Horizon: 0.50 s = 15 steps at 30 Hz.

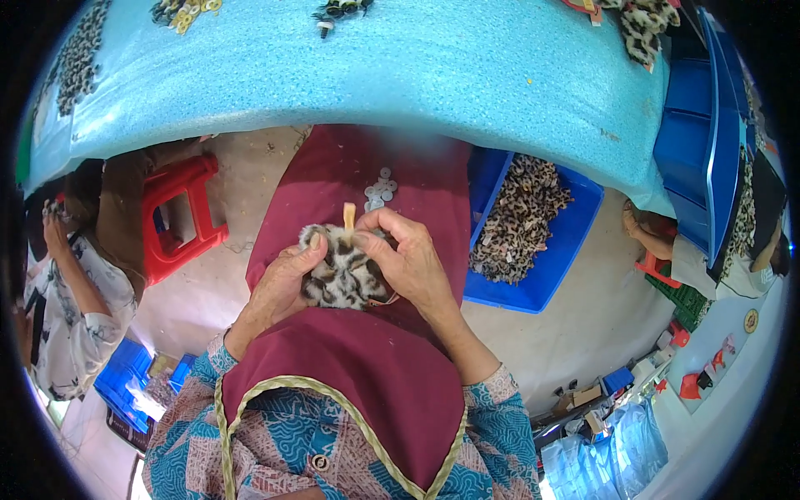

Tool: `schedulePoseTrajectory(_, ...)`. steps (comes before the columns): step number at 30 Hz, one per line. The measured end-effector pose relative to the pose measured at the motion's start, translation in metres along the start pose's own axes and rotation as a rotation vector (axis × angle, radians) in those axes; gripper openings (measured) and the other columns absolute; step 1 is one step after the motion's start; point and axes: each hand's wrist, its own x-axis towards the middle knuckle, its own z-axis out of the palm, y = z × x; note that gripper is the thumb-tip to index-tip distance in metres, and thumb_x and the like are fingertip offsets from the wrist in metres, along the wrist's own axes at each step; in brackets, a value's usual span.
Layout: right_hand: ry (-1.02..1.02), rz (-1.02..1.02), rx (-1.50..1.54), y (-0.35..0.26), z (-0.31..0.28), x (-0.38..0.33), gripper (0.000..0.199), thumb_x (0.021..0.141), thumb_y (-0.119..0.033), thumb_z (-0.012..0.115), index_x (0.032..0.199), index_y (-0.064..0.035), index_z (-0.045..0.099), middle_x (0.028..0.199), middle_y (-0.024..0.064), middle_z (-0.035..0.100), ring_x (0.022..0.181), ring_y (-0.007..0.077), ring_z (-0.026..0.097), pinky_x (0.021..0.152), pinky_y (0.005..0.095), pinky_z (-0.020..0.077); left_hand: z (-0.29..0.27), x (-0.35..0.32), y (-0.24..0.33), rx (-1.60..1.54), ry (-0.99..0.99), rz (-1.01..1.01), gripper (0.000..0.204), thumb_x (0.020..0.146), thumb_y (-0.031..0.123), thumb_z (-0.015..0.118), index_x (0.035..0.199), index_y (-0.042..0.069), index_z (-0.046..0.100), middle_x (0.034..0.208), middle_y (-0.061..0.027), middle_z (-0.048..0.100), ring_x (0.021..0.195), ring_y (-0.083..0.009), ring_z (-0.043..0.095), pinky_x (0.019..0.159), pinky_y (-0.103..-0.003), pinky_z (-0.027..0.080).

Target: The person attaches plastic tags and fasteners to plush ducks by hand, working on an assembly line.

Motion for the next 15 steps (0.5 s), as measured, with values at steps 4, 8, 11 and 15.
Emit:
schedulePoseTrajectory(4, 0.075, 0.012, 0.080, 0.000, 0.005, 0.000, 0.016, 0.085, -0.014, 0.059, 0.084, 0.0023, 0.056, 0.072, 0.0060, 0.059, 0.070, 0.0108, 0.055, 0.065, 0.0265, 0.0444, -0.003, 0.002, -0.002, -0.019, -0.052, 0.043, 0.042, 0.087, 0.035, 0.059, 0.110, 0.000, 0.056, 0.101, -0.0095, 0.063, 0.088, -0.0199, 0.064, 0.076, -0.035, 0.055)
schedulePoseTrajectory(8, 0.071, 0.005, 0.074, -0.005, 0.007, 0.000, 0.016, 0.085, -0.014, 0.059, 0.084, 0.0024, 0.056, 0.072, 0.0060, 0.059, 0.070, 0.0110, 0.055, 0.066, 0.0264, 0.0446, -0.012, 0.007, -0.007, -0.082, -0.085, 0.023, 0.038, 0.088, 0.031, 0.059, 0.110, 0.000, 0.056, 0.102, -0.0083, 0.063, 0.091, -0.0205, 0.063, 0.081, -0.037, 0.053)
schedulePoseTrajectory(11, 0.093, -0.019, 0.048, -0.009, 0.009, -0.002, 0.016, 0.085, -0.013, 0.059, 0.084, 0.0022, 0.056, 0.073, 0.0058, 0.060, 0.070, 0.0110, 0.055, 0.065, 0.0264, 0.0448, -0.012, 0.008, -0.007, -0.143, -0.126, 0.016, 0.036, 0.088, 0.029, 0.058, 0.110, 0.001, 0.056, 0.103, -0.0082, 0.062, 0.093, -0.0212, 0.063, 0.082, -0.039, 0.052)
schedulePoseTrajectory(15, 0.101, -0.013, 0.050, -0.018, 0.011, -0.005, 0.015, 0.085, -0.013, 0.059, 0.083, 0.0020, 0.057, 0.072, 0.0056, 0.059, 0.070, 0.0107, 0.055, 0.065, 0.0262, 0.0448, -0.007, 0.005, -0.008, -0.256, -0.155, 0.059, 0.033, 0.089, 0.025, 0.056, 0.111, 0.000, 0.055, 0.103, -0.0097, 0.062, 0.093, -0.0220, 0.062, 0.082, -0.040, 0.051)
